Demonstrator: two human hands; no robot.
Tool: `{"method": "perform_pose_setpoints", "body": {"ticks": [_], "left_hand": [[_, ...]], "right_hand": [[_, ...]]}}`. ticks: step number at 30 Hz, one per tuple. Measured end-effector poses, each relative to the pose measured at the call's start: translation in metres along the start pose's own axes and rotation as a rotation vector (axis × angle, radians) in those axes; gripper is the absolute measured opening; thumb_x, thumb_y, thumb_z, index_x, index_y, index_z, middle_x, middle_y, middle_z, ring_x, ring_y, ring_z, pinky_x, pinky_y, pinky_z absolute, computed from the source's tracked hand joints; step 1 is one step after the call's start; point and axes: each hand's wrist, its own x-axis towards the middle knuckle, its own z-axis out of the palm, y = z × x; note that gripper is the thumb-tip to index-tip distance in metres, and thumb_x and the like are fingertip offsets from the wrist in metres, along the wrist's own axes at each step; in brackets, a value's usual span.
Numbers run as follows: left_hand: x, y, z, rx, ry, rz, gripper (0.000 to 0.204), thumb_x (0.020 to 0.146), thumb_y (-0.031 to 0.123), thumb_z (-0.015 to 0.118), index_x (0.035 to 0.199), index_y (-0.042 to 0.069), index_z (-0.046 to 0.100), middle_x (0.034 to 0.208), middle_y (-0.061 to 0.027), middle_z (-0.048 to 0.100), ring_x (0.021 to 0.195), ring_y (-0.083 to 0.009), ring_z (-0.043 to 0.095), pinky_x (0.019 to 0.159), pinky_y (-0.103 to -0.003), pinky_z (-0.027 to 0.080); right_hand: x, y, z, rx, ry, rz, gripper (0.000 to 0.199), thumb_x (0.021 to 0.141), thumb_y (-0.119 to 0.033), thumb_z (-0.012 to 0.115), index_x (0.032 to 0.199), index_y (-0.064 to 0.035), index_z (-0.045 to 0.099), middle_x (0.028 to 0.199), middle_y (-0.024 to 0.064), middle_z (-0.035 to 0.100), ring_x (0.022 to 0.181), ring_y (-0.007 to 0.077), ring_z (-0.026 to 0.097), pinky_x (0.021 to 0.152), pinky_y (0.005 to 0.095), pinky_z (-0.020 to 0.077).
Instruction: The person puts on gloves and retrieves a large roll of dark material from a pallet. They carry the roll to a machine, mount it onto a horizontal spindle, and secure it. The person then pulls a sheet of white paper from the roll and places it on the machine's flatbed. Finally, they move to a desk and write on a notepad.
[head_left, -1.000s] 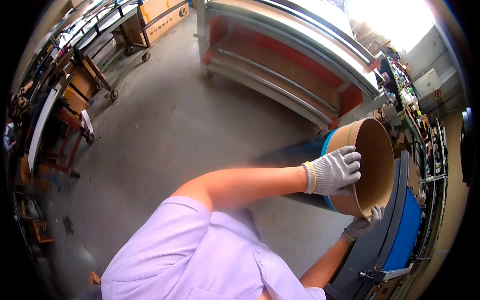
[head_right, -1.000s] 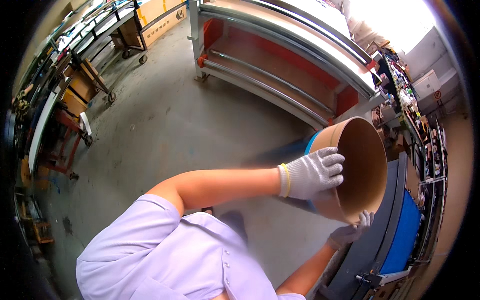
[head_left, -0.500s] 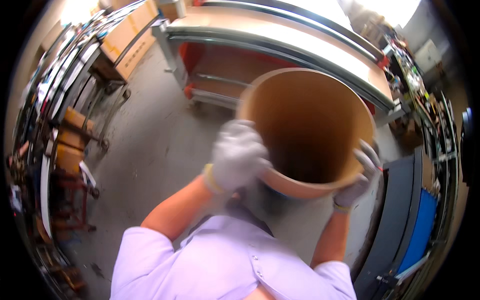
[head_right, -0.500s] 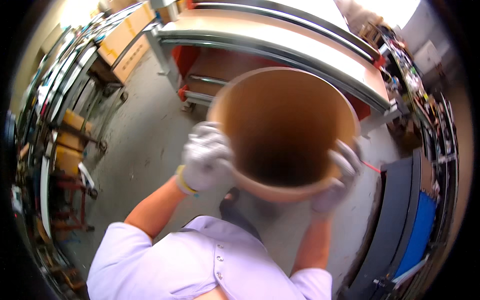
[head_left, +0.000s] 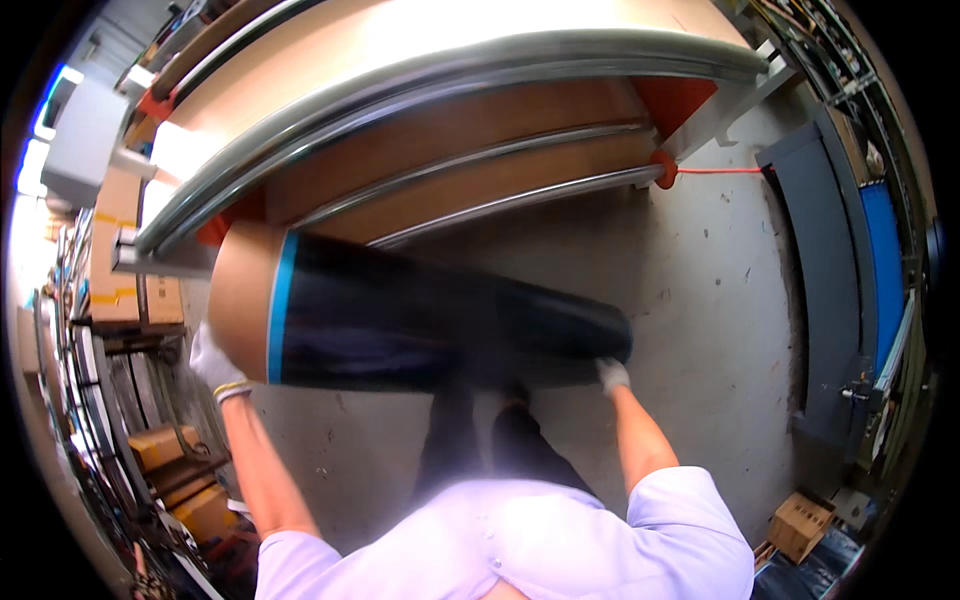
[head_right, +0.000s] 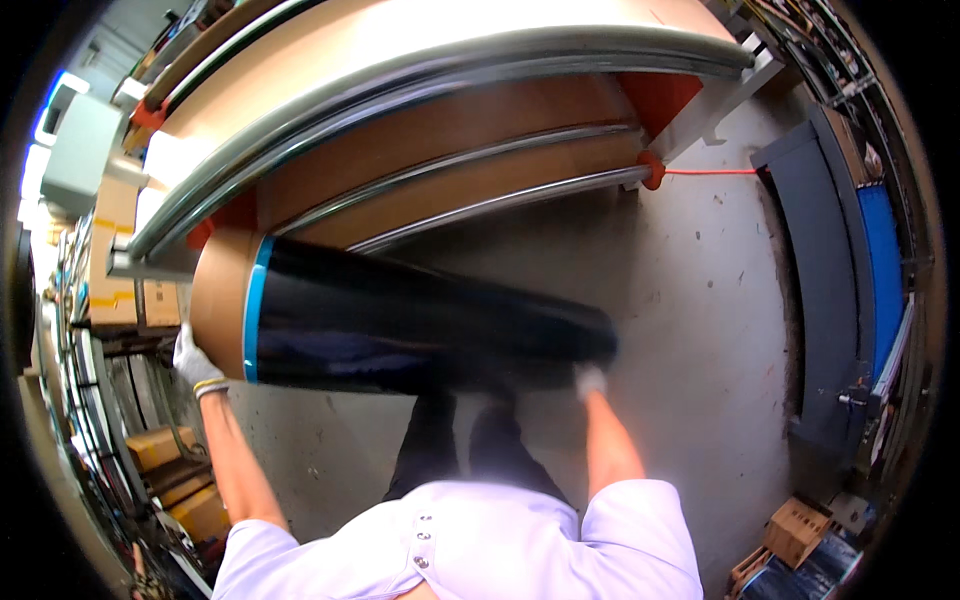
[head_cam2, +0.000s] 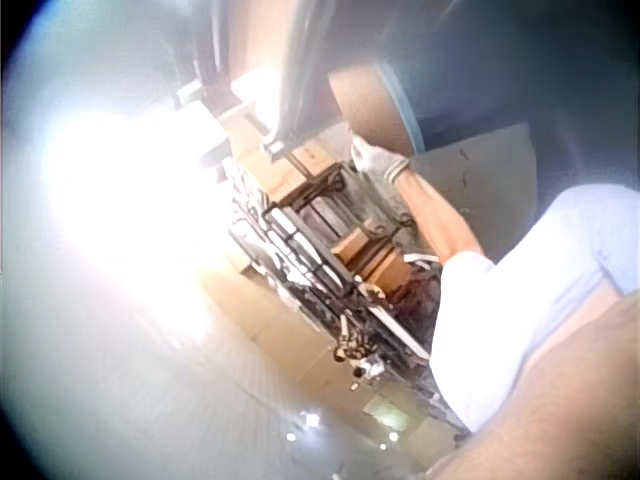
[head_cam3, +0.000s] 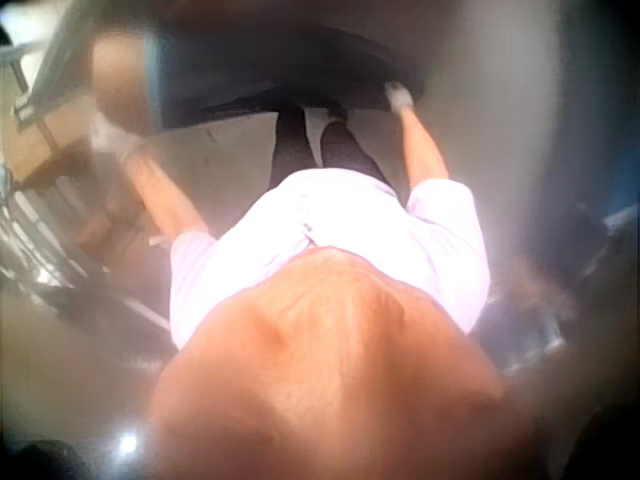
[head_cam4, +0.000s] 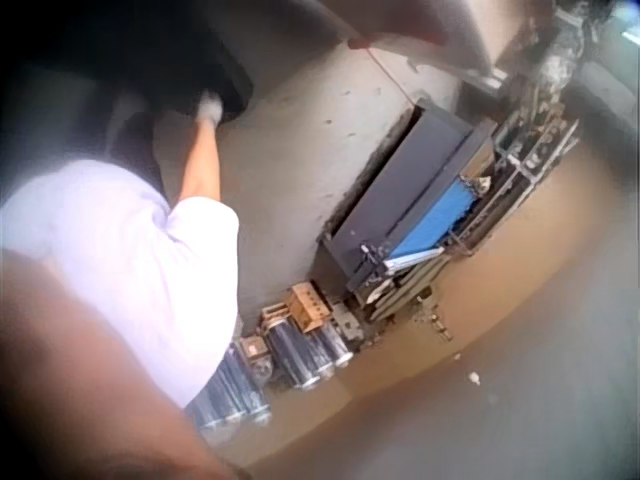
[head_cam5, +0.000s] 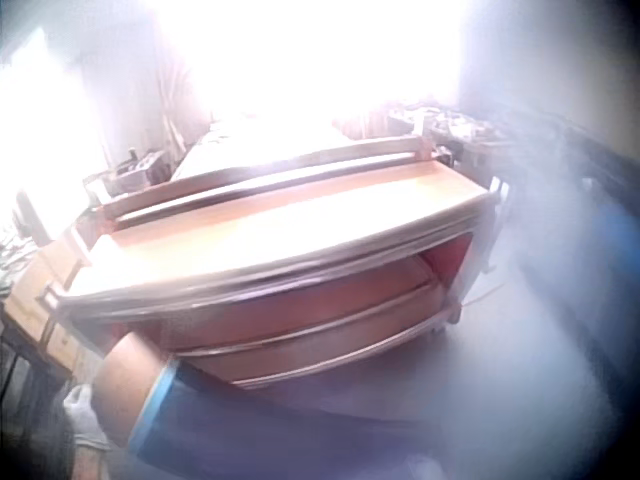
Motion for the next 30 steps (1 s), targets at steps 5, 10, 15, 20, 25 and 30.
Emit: {"method": "perform_pose_setpoints", "body": {"ticks": [5,10,15,20,25,30], "left_hand": [[0.111,-0.125,0.009,-0.148,-0.139,-0.299,0.040,0.099,0.024,0.045,0.120,-0.007,0.058,0.118,-0.0126,0.062,0.105,-0.0224,0.061,0.091,-0.031,0.048],[0.201,-0.204,0.036,0.013,-0.363,-0.316,0.044,0.101,0.033,0.040,0.123,-0.001,0.055,0.125,-0.0096,0.059,0.113,-0.0230,0.056,0.097,-0.033,0.043],[0.234,-0.233,0.088,0.055,0.033,-0.254,0.047,0.094,0.040,0.051,0.116,0.000,0.061,0.118,-0.0094,0.064,0.107,-0.0236,0.060,0.089,-0.034,0.047],[0.232,-0.234,0.103,0.705,0.123,-0.012,0.049,0.086,0.043,0.058,0.102,-0.003,0.066,0.101,-0.0117,0.069,0.092,-0.0224,0.065,0.077,-0.035,0.050],[0.189,-0.211,0.155,0.654,0.263,-0.051,0.053,0.087,0.043,0.057,0.095,-0.008,0.067,0.095,-0.0138,0.069,0.083,-0.0244,0.065,0.072,-0.037,0.051],[0.202,-0.200,0.168,0.722,0.238,-0.024,0.057,0.091,0.045,0.052,0.093,-0.010,0.067,0.093,-0.0160,0.069,0.082,-0.0273,0.064,0.073,-0.039,0.050]], "right_hand": [[0.078,0.136,0.053,0.304,0.115,0.557,0.049,0.091,-0.042,0.053,0.118,-0.0013,0.061,0.124,0.0195,0.059,0.116,0.0340,0.054,0.097,0.0399,0.0433],[0.150,0.188,0.099,0.746,0.233,0.784,0.052,0.091,-0.043,0.053,0.118,0.0006,0.061,0.123,0.0196,0.060,0.114,0.0331,0.055,0.097,0.0396,0.0435],[0.219,0.233,0.132,1.003,0.356,0.850,0.055,0.091,-0.044,0.053,0.118,0.0025,0.061,0.123,0.0197,0.060,0.113,0.0323,0.056,0.096,0.0394,0.0438],[0.236,0.293,0.148,1.163,0.476,0.865,0.058,0.091,-0.046,0.053,0.118,0.0044,0.060,0.122,0.0198,0.061,0.111,0.0314,0.057,0.096,0.0391,0.0440],[0.211,0.323,0.149,1.229,0.561,0.860,0.061,0.090,-0.047,0.053,0.118,0.0063,0.060,0.121,0.0199,0.061,0.110,0.0305,0.058,0.095,0.0389,0.0443],[0.162,0.311,0.111,1.190,0.706,0.830,0.063,0.090,-0.049,0.053,0.118,0.0082,0.060,0.121,0.0200,0.062,0.108,0.0296,0.059,0.095,0.0387,0.0446]]}}
